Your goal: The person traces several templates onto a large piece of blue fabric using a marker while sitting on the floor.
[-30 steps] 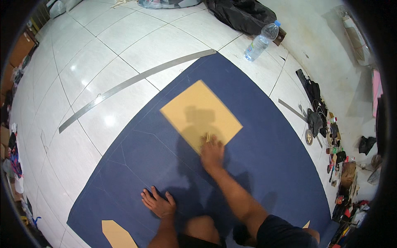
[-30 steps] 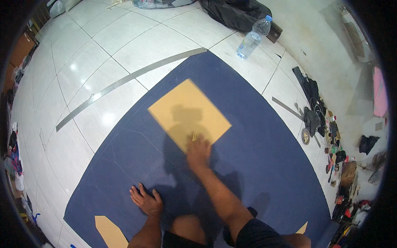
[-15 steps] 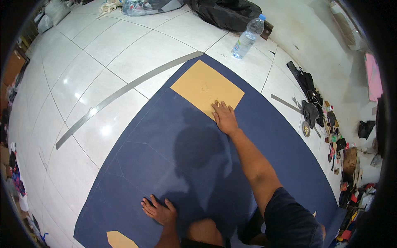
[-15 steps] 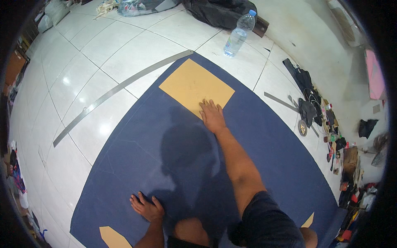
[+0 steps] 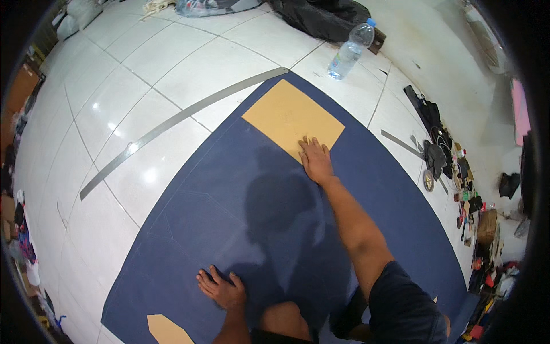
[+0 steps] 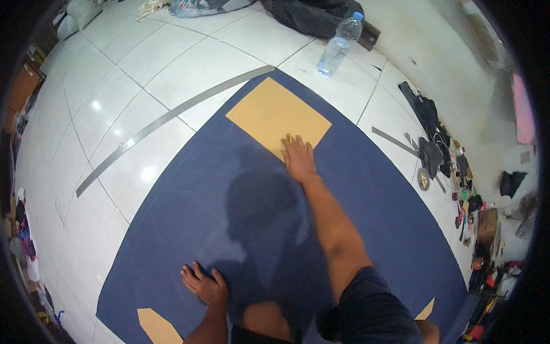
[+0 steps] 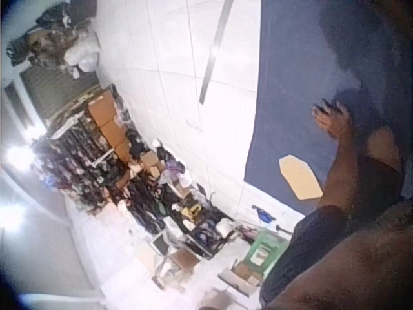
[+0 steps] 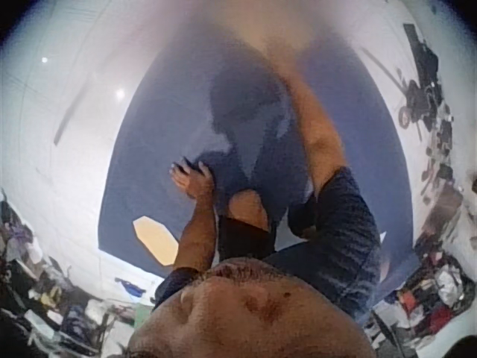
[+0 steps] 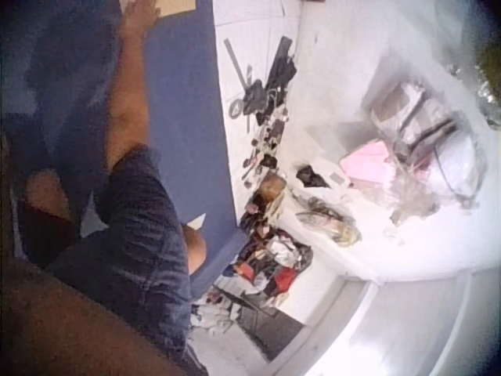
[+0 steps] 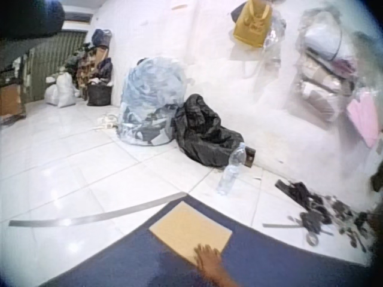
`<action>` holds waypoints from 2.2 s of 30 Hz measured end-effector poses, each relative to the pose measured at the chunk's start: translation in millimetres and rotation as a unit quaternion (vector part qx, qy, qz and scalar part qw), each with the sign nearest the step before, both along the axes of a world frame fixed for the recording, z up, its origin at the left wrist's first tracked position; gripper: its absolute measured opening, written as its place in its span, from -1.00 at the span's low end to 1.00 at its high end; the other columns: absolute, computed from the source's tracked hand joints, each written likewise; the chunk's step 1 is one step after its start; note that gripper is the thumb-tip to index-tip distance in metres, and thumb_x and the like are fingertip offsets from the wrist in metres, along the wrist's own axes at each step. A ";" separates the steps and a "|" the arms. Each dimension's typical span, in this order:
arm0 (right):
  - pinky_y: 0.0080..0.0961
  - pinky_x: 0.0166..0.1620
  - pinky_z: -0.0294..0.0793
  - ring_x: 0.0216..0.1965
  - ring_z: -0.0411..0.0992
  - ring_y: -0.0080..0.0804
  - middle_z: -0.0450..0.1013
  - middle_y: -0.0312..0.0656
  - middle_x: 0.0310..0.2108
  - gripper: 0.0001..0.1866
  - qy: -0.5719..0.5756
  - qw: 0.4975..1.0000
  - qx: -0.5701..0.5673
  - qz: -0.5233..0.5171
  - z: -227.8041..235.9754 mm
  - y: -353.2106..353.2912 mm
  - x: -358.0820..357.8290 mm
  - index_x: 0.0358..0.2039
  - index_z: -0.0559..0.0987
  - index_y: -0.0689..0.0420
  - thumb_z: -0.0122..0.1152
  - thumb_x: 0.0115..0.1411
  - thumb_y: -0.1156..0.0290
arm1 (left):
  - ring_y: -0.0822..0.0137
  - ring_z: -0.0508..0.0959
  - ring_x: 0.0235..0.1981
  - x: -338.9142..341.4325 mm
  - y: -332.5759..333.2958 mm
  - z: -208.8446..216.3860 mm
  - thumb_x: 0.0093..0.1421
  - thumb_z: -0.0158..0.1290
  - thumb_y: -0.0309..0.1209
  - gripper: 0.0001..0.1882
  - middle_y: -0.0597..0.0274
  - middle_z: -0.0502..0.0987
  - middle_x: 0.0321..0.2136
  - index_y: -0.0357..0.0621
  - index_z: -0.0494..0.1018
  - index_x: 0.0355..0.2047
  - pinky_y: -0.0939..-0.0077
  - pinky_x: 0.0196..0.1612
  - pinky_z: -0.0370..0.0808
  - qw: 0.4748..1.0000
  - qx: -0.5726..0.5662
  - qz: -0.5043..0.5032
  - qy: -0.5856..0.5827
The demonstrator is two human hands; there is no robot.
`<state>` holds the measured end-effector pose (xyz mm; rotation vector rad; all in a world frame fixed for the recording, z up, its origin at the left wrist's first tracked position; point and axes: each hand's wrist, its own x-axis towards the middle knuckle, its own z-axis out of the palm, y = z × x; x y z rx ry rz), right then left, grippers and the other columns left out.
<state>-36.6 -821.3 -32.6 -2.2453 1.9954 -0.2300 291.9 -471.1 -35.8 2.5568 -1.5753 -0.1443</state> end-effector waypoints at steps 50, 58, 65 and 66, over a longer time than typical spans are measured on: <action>0.10 0.40 0.05 0.40 0.16 0.03 0.26 0.16 0.31 -0.17 -0.003 0.994 0.004 0.108 5.0 50.2 135.1 0.37 0.31 0.17 0.24 0.26 -0.12 | -0.32 -0.02 0.45 -1.8 -3.5 8.7 0.23 0.04 -0.15 -0.28 -0.37 0.09 0.37 -0.25 0.20 0.33 -0.28 0.45 -0.15 0.998 -0.004 0.015 0.060; 0.07 0.38 0.14 0.33 0.26 0.06 0.38 0.10 0.23 -0.31 0.011 0.962 0.069 0.265 58.8 -12.2 72.0 0.29 0.39 0.13 0.38 0.17 0.27 | -0.28 -0.07 0.47 -1.0 -2.4 4.4 0.26 -0.02 -0.08 -0.27 -0.33 0.04 0.40 -0.21 0.16 0.35 -0.27 0.46 -0.19 0.997 0.026 0.028 0.060; 0.11 0.39 0.08 0.36 0.22 0.06 0.35 0.12 0.25 -0.15 -0.030 0.998 0.017 0.060 27.3 52.9 157.5 0.30 0.36 0.20 0.28 0.20 -0.15 | -0.29 -0.05 0.47 0.2 -0.3 -3.9 0.26 -0.01 -0.09 -0.28 -0.34 0.05 0.39 -0.23 0.19 0.34 -0.29 0.45 -0.16 0.999 0.010 0.013 0.042; 0.10 0.41 0.04 0.39 0.18 0.08 0.33 0.13 0.28 -0.10 -0.012 0.998 -0.008 0.065 20.2 56.9 160.9 0.32 0.34 0.20 0.27 0.19 -0.21 | -0.29 -0.05 0.47 -0.5 -1.1 -2.2 0.26 -0.01 -0.09 -0.28 -0.34 0.05 0.39 -0.23 0.19 0.34 -0.28 0.45 -0.16 0.999 0.008 0.012 0.045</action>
